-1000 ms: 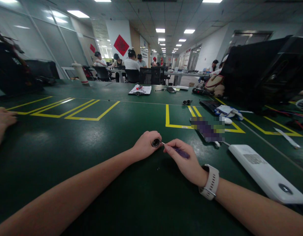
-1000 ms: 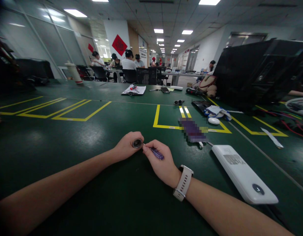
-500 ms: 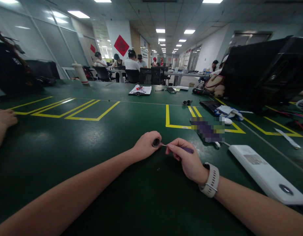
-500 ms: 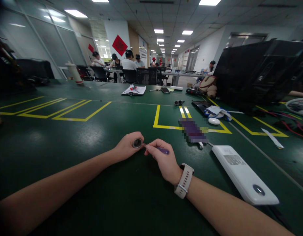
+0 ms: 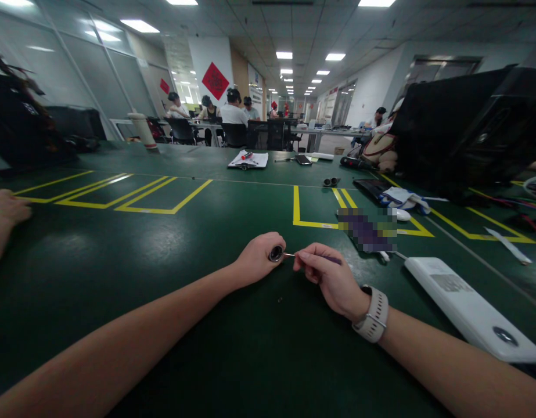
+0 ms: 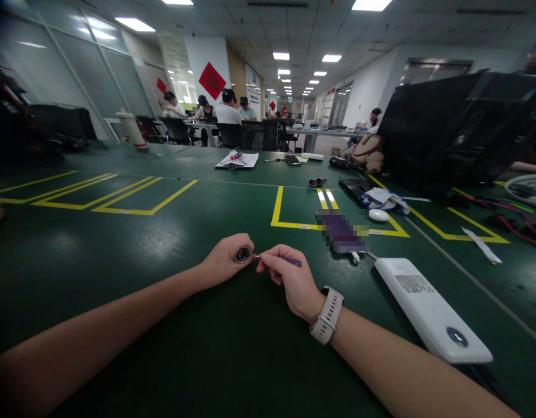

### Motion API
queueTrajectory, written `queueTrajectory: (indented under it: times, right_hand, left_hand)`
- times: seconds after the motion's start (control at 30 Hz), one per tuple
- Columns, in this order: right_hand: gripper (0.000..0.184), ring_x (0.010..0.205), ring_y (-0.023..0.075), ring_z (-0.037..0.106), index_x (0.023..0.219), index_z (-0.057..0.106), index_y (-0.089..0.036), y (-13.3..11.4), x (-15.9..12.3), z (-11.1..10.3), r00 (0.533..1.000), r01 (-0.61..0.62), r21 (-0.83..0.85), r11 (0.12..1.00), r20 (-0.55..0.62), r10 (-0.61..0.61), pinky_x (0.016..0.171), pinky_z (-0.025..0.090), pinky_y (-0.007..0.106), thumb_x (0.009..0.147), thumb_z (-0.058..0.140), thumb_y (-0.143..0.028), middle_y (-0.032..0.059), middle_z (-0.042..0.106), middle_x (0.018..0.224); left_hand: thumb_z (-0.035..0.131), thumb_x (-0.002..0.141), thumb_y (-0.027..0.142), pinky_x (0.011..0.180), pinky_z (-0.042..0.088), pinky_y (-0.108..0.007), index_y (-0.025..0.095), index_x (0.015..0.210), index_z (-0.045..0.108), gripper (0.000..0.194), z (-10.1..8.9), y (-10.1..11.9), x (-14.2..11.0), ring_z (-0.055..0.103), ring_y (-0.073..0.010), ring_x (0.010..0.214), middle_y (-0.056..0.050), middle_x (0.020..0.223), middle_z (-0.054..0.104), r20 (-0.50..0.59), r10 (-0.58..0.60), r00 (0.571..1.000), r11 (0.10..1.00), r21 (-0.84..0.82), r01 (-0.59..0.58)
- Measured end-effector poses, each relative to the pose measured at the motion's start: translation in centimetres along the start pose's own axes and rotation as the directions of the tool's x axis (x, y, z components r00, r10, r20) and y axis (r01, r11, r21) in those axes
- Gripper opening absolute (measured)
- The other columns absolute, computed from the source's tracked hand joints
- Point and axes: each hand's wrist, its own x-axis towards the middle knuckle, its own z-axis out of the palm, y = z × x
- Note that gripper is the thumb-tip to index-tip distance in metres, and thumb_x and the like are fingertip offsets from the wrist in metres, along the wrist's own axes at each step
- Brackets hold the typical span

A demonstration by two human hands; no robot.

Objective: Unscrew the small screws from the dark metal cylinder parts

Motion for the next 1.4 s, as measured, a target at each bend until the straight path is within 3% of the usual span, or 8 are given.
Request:
queueTrajectory:
  times: [0.33, 0.5, 0.67, 0.83, 1.03, 1.4]
  right_hand:
    - [0.01, 0.051, 0.0077, 0.04, 0.071, 0.063, -0.016, 0.06, 0.19, -0.03, 0.999, -0.044, 0.098, 0.994, 0.022, 0.042, 0.046, 0.024, 0.022, 0.075, 0.063, -0.026, 0.0015, 0.064, 0.067]
    - [0.013, 0.052, 0.0085, 0.04, 0.071, 0.062, -0.018, 0.32, -0.12, 0.11, 0.999, 0.035, -0.027, 0.999, -0.018, -0.036, 0.047, 0.026, 0.023, 0.076, 0.062, -0.029, 0.0003, 0.062, 0.067]
    - [0.016, 0.055, 0.0095, 0.042, 0.072, 0.063, -0.019, 0.71, -0.32, 0.05, 0.992, 0.126, -0.252, 0.959, 0.01, -0.128, 0.049, 0.03, 0.024, 0.079, 0.061, -0.033, 0.0001, 0.061, 0.071]
    - [0.015, 0.055, 0.0098, 0.042, 0.069, 0.063, -0.018, 0.44, -0.17, 0.02, 0.994, 0.107, -0.248, 0.963, 0.03, -0.103, 0.049, 0.03, 0.024, 0.078, 0.061, -0.03, 0.0009, 0.061, 0.068]
    - [0.012, 0.049, 0.0081, 0.039, 0.065, 0.061, -0.016, 0.05, 0.14, -0.09, 1.0, -0.018, 0.024, 1.0, -0.002, 0.018, 0.045, 0.024, 0.023, 0.073, 0.063, -0.024, 0.0012, 0.062, 0.062]
    - [0.009, 0.05, 0.0081, 0.04, 0.07, 0.063, -0.017, -0.2, 0.04, 0.06, 0.998, -0.05, 0.125, 0.991, 0.032, 0.046, 0.046, 0.024, 0.023, 0.074, 0.064, -0.025, 0.0011, 0.064, 0.067]
  left_hand:
    - [0.056, 0.075, 0.016, 0.057, 0.035, -0.022, 0.016, 0.066, 0.048, 0.012, -0.32, 0.42, 0.1, 0.045, -0.0101, 0.062, 0.003, 0.067, 0.047, -0.015, 0.024, 1.0, 0.994, -0.104, -0.026]
    - [0.056, 0.076, 0.015, 0.058, 0.035, -0.024, 0.015, 0.068, 0.049, 0.01, -0.24, 0.37, 0.15, 0.046, -0.0116, 0.064, 0.002, 0.068, 0.048, -0.035, -0.015, 0.999, 0.999, 0.042, 0.016]
    - [0.052, 0.078, 0.013, 0.063, 0.035, -0.027, 0.015, 0.071, 0.052, 0.007, -0.1, 0.46, 0.11, 0.049, -0.0133, 0.067, 0.001, 0.072, 0.052, 0.017, 0.022, 1.0, 0.97, 0.244, -0.025]
    - [0.05, 0.079, 0.014, 0.064, 0.036, -0.029, 0.016, 0.072, 0.054, 0.008, 0.02, 0.5, -0.02, 0.05, -0.0148, 0.069, -0.001, 0.074, 0.054, 0.066, 0.016, 0.998, 0.944, 0.327, -0.037]
    - [0.052, 0.078, 0.013, 0.063, 0.036, -0.027, 0.016, 0.072, 0.052, 0.007, -0.09, 0.49, -0.13, 0.048, -0.0133, 0.068, 0.0, 0.072, 0.052, 0.017, 0.025, 1.0, 0.977, 0.211, -0.028]
    - [0.056, 0.073, 0.017, 0.056, 0.035, -0.022, 0.016, 0.065, 0.047, 0.012, -0.09, 0.08, 0.07, 0.044, -0.0099, 0.061, 0.004, 0.064, 0.045, -0.063, -0.017, 0.998, 0.992, -0.13, 0.009]
